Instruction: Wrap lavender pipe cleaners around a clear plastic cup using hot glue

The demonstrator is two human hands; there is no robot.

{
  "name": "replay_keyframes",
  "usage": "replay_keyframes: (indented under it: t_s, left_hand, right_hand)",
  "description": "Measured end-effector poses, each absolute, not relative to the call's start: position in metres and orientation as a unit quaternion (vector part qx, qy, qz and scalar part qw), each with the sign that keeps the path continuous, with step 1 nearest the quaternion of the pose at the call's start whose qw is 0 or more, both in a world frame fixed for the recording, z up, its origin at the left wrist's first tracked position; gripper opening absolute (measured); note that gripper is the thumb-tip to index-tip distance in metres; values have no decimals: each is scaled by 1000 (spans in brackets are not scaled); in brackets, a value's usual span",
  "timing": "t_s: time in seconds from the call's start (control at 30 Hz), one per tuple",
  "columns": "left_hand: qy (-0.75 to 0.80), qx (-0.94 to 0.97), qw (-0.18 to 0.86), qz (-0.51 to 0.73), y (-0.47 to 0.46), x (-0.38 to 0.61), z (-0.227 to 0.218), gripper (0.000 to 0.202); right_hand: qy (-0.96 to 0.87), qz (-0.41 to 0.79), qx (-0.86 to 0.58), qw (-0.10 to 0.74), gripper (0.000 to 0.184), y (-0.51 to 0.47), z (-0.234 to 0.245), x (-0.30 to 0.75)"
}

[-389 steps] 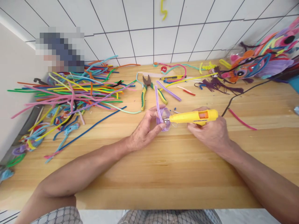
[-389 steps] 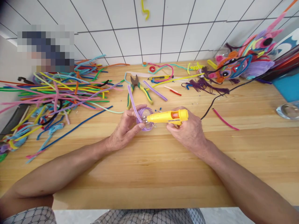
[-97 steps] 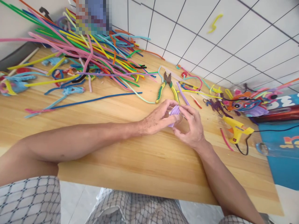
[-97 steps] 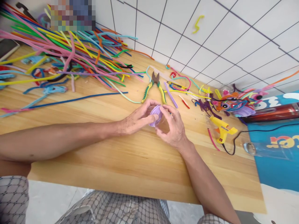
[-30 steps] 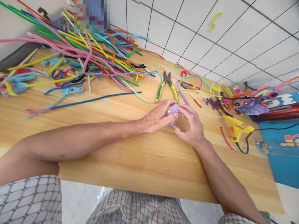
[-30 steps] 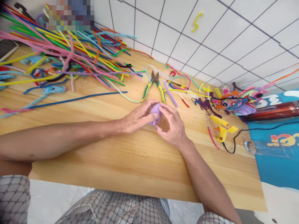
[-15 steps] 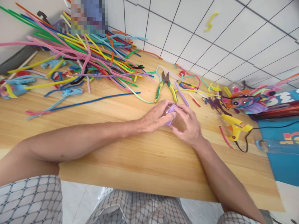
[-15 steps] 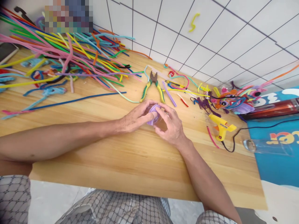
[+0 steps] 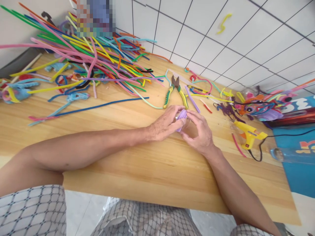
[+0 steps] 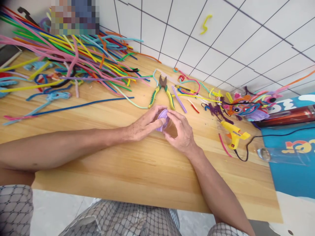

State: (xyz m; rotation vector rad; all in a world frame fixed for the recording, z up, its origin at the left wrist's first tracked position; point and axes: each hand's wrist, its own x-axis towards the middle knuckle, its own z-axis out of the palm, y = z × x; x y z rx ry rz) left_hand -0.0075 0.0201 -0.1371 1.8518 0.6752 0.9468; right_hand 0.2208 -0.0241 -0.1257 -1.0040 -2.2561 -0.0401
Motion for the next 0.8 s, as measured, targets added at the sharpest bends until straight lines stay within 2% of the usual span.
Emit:
replay_keyframes:
  t_s: [0.2, 0.4, 0.8]
  left_hand:
    - [275, 759, 464, 365, 21, -8, -134, 54]
    - [259, 767, 446, 380, 23, -2, -140, 71]
    - [243, 771, 456, 373, 22, -6, -142, 76]
  right_hand:
    - [-862, -23, -392, 320, 89, -24, -126, 221]
    - [-861, -14, -382, 334, 83, -23, -126, 222]
    - [-868, -28, -370, 329, 88, -22, -121, 224]
